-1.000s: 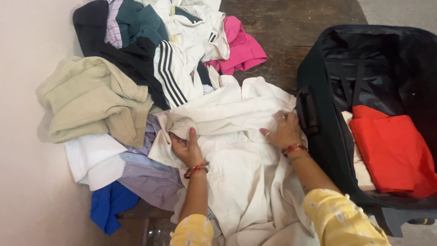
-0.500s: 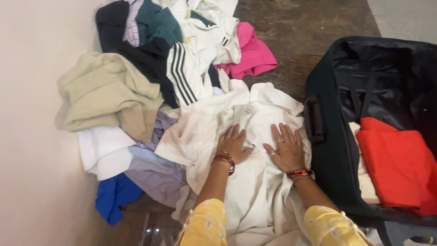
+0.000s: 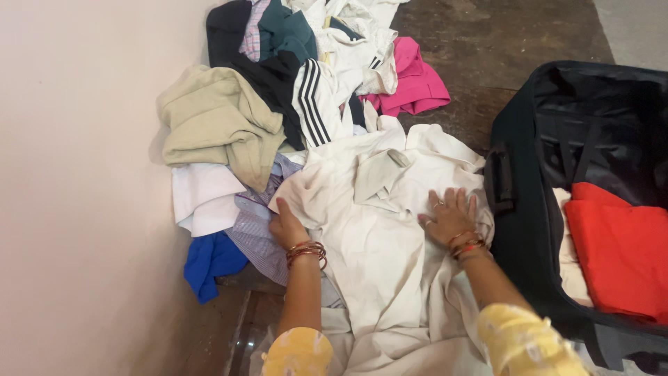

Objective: The person folds a white shirt and a pair of beige pants by hand on the floor and places them into an open black suitcase.

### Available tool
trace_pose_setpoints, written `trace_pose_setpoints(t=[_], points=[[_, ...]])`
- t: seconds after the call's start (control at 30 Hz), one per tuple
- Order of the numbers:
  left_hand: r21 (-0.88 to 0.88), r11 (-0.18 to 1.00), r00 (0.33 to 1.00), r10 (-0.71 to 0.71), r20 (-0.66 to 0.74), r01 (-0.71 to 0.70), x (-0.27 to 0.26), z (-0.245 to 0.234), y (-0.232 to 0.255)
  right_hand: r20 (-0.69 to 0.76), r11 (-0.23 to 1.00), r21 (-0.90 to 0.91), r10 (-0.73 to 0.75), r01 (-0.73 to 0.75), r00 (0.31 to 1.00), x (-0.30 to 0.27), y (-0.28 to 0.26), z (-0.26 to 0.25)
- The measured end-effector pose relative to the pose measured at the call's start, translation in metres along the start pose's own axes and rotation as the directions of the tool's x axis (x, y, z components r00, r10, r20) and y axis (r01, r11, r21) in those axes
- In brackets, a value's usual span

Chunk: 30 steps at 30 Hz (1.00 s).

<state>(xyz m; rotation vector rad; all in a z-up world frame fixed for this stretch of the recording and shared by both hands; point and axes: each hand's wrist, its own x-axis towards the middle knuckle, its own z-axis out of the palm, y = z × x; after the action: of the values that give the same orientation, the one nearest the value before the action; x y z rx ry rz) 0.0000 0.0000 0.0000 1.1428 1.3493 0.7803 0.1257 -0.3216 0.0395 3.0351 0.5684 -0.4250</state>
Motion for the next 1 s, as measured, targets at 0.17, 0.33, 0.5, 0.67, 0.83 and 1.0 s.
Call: trace_pose_setpoints(t=[0.17,0.33,0.5,0.67,0.83,1.0], points=[[0.108,0.993,0.977,0.032,0.212,-0.056,0.002,0.001,0.021,-0.022,0.98,0.171,0.106,-0.101,0.994,-0.042,-0.027,0.043],[-0.658,0.753,0.956,0.18,0.232,0.018,-0.033,-0.008,0.067,-0.315,1.0,-0.023,0.001,-0.009,0.949,-0.063,-0.027,0.056],[-0.849,0.437,0.832,0.317,0.455,0.298,-0.063,-0.043,0.112,-0.279,0.998,0.056,0.036,-0.022,0.96,-0.073,-0.036,0.035],[-0.267,0.57,0.598,0.801,-0.028,-0.777,-0.076,-0.038,0.107,-0.261,0.999,0.045,0.038,-0.027,0.965,-0.077,-0.04,0.023],[-0.824,0.48,0.887,0.457,-0.059,-0.302,-0.078,-0.046,0.17,-0.229,0.996,0.085,0.05,-0.031,0.972,-0.079,-0.041,0.02],[-0.141,0.62,0.635,0.766,-0.101,-0.772,-0.064,-0.007,0.159,-0.224,0.994,0.105,0.051,-0.028,0.973,-0.078,-0.041,0.02]])
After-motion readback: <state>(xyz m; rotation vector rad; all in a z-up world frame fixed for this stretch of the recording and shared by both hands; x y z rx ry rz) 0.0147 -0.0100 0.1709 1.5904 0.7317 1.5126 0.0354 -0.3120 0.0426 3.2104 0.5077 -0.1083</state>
